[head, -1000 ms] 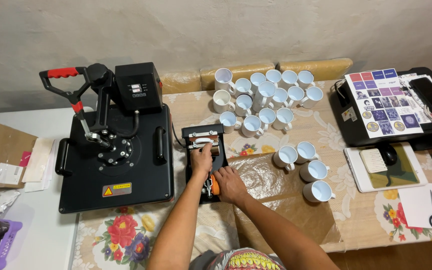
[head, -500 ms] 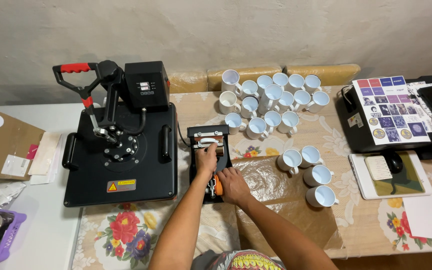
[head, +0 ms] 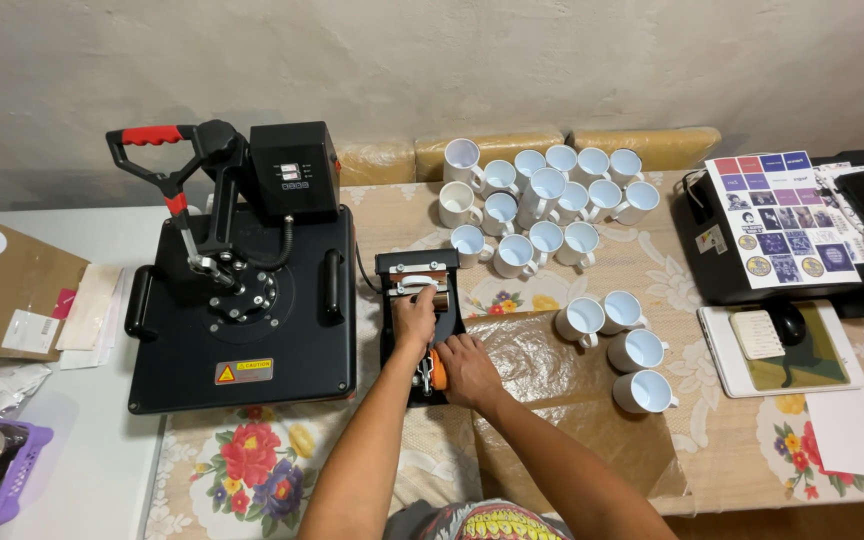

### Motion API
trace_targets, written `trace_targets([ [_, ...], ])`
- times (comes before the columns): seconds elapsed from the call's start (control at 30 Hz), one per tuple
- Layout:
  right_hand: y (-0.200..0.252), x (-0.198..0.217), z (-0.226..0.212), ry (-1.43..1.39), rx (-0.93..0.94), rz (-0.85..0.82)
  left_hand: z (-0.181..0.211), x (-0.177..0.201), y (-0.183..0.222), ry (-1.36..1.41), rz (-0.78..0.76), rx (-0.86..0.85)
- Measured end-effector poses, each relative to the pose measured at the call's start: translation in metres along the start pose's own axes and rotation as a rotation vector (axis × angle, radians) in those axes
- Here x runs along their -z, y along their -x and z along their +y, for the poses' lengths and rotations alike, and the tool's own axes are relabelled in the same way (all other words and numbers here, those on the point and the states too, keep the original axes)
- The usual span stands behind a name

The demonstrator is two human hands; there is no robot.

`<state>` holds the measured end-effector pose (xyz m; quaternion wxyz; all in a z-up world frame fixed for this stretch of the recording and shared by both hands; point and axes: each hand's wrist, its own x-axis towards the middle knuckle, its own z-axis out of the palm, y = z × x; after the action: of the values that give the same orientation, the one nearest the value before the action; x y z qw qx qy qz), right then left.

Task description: Wiping mugs with a cloth and placing them into a heat press for printing

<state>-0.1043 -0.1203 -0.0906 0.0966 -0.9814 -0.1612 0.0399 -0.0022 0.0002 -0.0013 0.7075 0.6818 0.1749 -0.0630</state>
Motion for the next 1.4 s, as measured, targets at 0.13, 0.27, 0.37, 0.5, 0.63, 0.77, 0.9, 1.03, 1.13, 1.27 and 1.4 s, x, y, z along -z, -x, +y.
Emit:
trace_targets([
  [0.13,0.0,0.005,-0.001,-0.02,0.003,0.001,0.006,0.0,0.002,0.001,-0.01,0.008],
  [0.27,0.0,0.011,-0.003,0.014,-0.007,-0.025,0.004,0.0,0.001,-0.002,-0.009,0.008],
  [0.37,0.001,0.008,-0.003,0.013,-0.003,-0.015,0.004,0.001,0.002,0.006,-0.017,0.01],
  [0.5,0.0,0.005,-0.001,0.026,0.005,0.009,0.01,0.001,0.004,-0.005,-0.024,0.002],
  [0.63,0.0,0.003,0.001,0.017,0.003,-0.001,0.01,0.001,0.005,-0.005,-0.016,-0.01],
  [0.77,0.0,-0.001,0.001,0.022,-0.003,-0.013,0.002,0.001,0.001,0.003,-0.018,-0.006],
  [0.9,0.002,0.008,-0.003,0.023,0.008,0.005,0.0,-0.001,-0.003,0.009,-0.017,-0.013],
  [1.03,0.006,0.027,-0.012,0.031,0.019,0.025,0.002,0.0,-0.002,-0.017,-0.012,-0.009],
  [1.13,0.008,0.031,-0.012,0.01,0.034,0.032,-0.006,0.0,-0.009,-0.036,-0.021,-0.012],
  [1.27,0.0,0.004,-0.002,-0.032,0.003,-0.009,-0.005,0.0,-0.008,-0.028,-0.003,-0.009],
  [1.4,0.0,-0.008,0.006,-0.05,0.023,-0.011,0.016,0.003,0.012,-0.025,0.0,-0.001],
])
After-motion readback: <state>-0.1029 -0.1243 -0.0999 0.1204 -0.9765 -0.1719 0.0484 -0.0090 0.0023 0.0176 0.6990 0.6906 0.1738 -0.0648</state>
